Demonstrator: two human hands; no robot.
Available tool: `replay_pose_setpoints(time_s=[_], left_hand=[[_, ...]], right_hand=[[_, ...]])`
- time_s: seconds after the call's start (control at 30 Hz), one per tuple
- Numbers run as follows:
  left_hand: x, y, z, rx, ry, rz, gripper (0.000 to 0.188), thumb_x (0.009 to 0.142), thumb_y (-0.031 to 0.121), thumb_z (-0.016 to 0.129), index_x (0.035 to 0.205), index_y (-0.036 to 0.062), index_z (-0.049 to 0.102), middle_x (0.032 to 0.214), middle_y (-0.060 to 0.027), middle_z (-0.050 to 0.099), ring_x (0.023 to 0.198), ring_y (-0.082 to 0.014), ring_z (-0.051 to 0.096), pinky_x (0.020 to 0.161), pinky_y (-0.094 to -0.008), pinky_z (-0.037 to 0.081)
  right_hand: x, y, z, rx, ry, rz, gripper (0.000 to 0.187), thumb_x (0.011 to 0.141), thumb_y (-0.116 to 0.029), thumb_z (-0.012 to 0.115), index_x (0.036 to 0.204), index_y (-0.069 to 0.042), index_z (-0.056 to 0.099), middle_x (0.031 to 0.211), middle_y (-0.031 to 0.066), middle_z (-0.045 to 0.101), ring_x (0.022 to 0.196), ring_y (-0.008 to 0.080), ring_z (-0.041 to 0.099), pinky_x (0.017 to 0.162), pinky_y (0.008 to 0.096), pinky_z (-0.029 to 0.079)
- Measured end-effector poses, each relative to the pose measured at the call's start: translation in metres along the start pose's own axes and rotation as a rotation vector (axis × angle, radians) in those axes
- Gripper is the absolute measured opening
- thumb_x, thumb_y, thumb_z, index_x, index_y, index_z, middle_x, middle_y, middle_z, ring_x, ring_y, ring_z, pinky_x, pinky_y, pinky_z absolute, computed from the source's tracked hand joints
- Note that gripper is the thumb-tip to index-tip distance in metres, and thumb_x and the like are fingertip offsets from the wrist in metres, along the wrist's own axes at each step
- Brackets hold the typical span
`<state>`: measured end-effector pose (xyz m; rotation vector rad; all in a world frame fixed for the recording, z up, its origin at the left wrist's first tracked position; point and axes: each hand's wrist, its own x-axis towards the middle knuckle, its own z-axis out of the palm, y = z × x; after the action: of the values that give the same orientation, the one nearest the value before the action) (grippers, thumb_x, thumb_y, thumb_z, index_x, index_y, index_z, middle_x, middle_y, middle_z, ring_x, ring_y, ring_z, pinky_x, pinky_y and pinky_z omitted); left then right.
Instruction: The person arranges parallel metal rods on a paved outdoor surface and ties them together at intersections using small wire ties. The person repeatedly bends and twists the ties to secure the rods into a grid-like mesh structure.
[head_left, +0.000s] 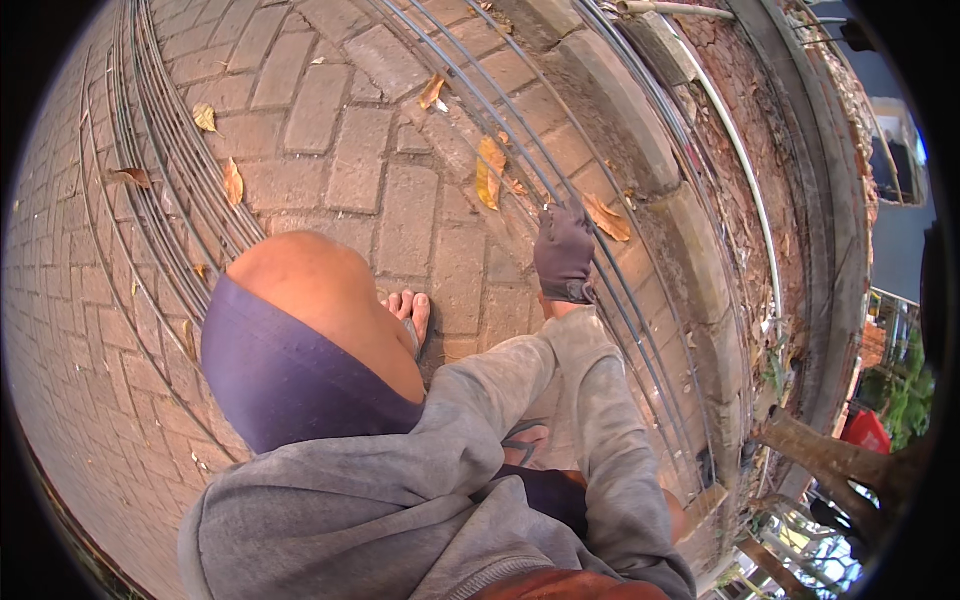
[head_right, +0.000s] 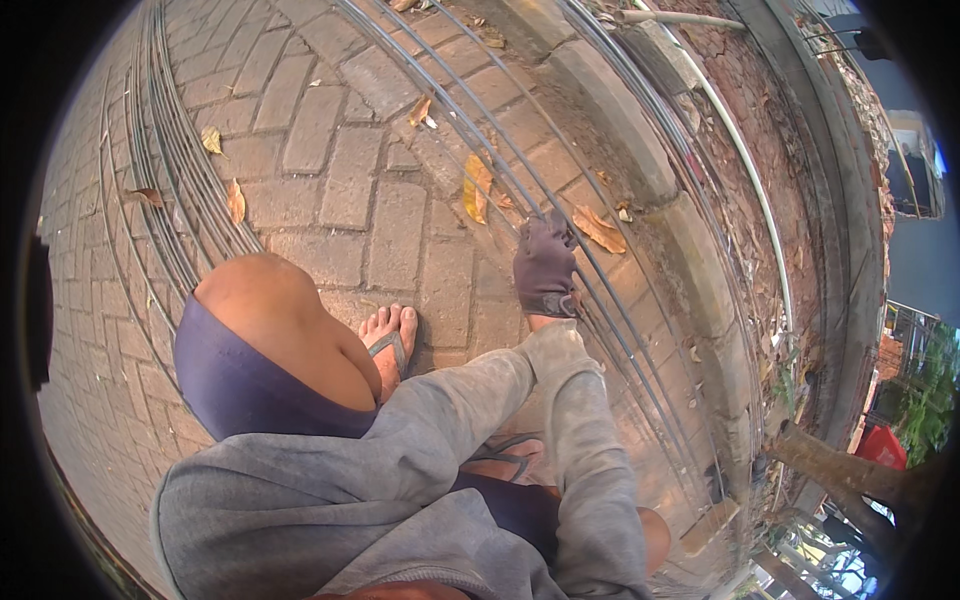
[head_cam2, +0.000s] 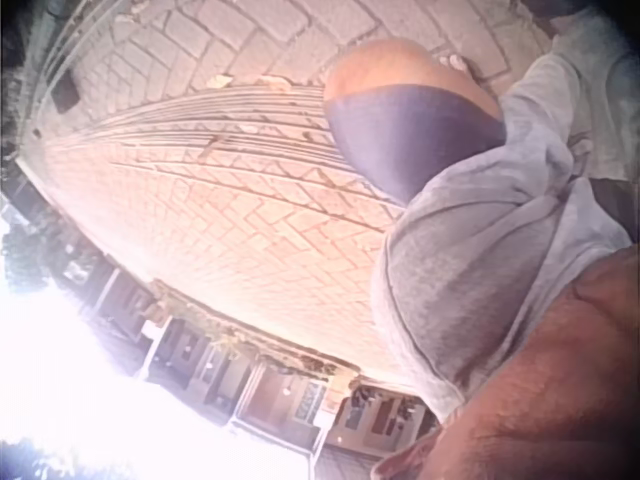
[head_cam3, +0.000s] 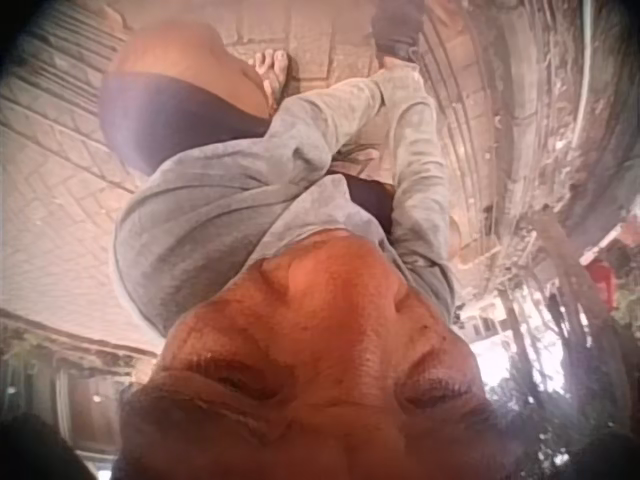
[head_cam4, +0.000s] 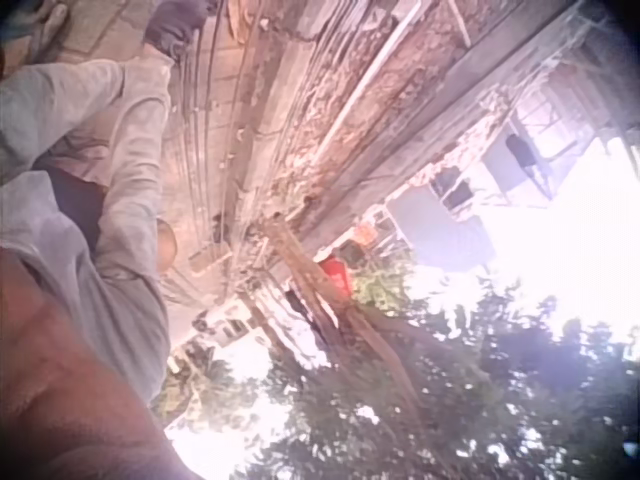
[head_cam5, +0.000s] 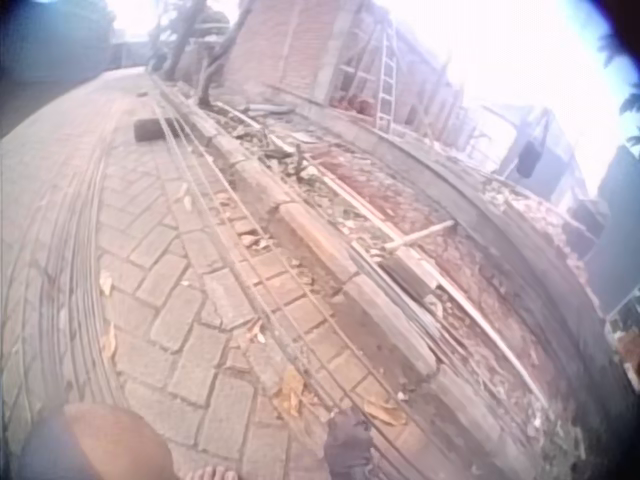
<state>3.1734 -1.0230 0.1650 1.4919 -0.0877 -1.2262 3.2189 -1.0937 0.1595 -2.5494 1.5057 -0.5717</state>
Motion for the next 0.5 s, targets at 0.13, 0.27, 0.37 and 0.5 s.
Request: replay_pose_setpoints(time_s=[0.13,0.27,0.37,0.5], left_hand=[[0.003,0.003,-0.006,0.022,0.002,0.013,0.014,0.094,0.014,0.056,0.093,0.0002,0.058,0.09,-0.011,0.06,0.083,-0.0205,0.059,0.069,-0.0359,0.05],[0.0,0.003,-0.007,0.049,-0.001,0.024,0.016,0.095,0.016,0.054,0.097,0.0005,0.058,0.095,-0.0119,0.059,0.087,-0.0221,0.058,0.073,-0.0372,0.048],[-0.002,0.004,-0.011,0.061,-0.002,0.029,0.018,0.096,0.018,0.052,0.1,0.0008,0.057,0.099,-0.0125,0.058,0.091,-0.0234,0.057,0.076,-0.0382,0.047],[0.002,0.008,-0.023,0.095,0.006,0.037,0.022,0.097,0.021,0.049,0.104,0.0011,0.056,0.104,-0.0134,0.057,0.095,-0.0251,0.057,0.079,-0.0395,0.046]], right_hand=[[0.003,-0.005,-0.001,-0.035,-0.073,0.12,0.016,0.089,-0.021,0.067,0.098,-0.008,0.071,0.115,0.0228,0.067,0.11,0.0394,0.062,0.096,0.0485,0.046],[0.007,-0.004,-0.002,-0.047,-0.025,-0.009,0.016,0.09,-0.022,0.063,0.094,-0.007,0.069,0.097,0.0205,0.069,0.097,0.0389,0.067,0.087,0.0514,0.047],[0.008,-0.003,-0.006,0.005,-0.176,-0.014,0.012,0.087,-0.018,0.069,0.091,-0.007,0.071,0.091,0.0188,0.07,0.086,0.0375,0.068,0.077,0.0445,0.052],[0.013,-0.013,-0.005,0.105,0.044,-0.118,0.01,0.085,-0.015,0.071,0.091,-0.007,0.071,0.085,0.0164,0.069,0.078,0.0371,0.067,0.07,0.0446,0.052]])
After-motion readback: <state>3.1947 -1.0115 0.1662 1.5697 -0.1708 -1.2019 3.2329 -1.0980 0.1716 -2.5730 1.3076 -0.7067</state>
